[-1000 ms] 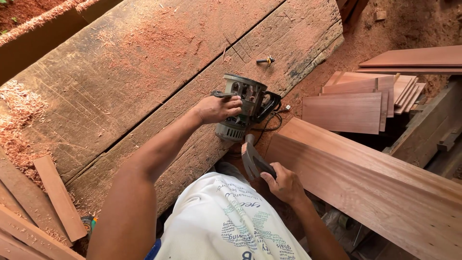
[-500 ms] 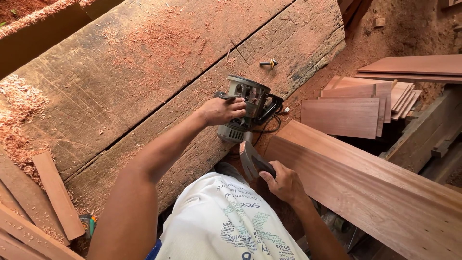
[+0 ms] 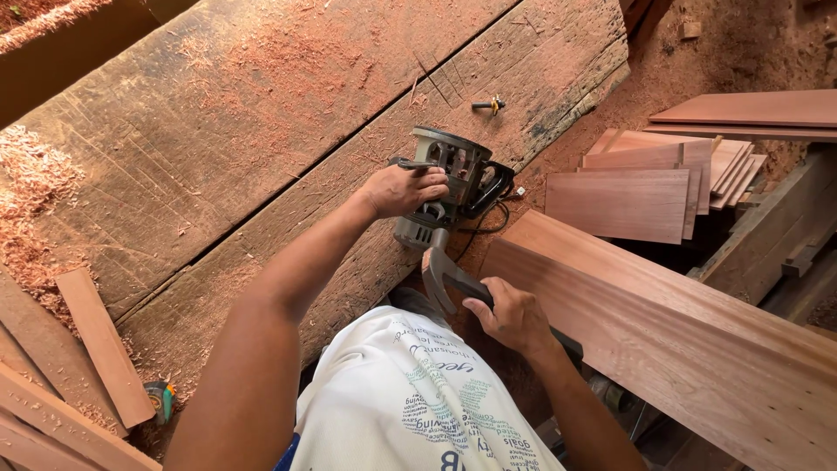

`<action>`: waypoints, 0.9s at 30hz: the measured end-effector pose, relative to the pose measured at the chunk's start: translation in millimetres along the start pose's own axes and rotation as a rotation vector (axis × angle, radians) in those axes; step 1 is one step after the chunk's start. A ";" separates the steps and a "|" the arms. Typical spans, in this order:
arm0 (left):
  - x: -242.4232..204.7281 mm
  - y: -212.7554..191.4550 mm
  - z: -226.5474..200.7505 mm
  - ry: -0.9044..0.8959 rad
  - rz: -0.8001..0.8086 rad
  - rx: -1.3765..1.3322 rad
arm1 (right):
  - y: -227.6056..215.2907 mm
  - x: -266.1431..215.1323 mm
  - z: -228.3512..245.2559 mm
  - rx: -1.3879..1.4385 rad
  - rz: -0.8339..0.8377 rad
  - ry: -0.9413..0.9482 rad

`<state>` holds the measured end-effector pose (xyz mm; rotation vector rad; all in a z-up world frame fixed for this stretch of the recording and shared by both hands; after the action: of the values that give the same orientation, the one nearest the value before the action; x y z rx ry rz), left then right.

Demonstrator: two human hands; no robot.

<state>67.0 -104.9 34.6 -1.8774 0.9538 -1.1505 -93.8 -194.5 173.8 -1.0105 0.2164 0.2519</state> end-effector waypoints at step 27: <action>8.0 -4.1 1.9 0.051 -0.030 -0.037 | -17.6 46.1 0.9 -0.290 0.167 0.058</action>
<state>72.2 -109.6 40.5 -1.9057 0.9835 -1.2113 -44.5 -197.7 174.8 -1.2902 0.3241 0.4152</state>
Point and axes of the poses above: each hand's wrist, its own x-axis towards the middle knuckle, its own y-axis out of the palm, z = x × y, the point moved 10 cm from there along x, towards the middle knuckle, and after that the axes turned 9 degrees about x, right-handed, at the moved point
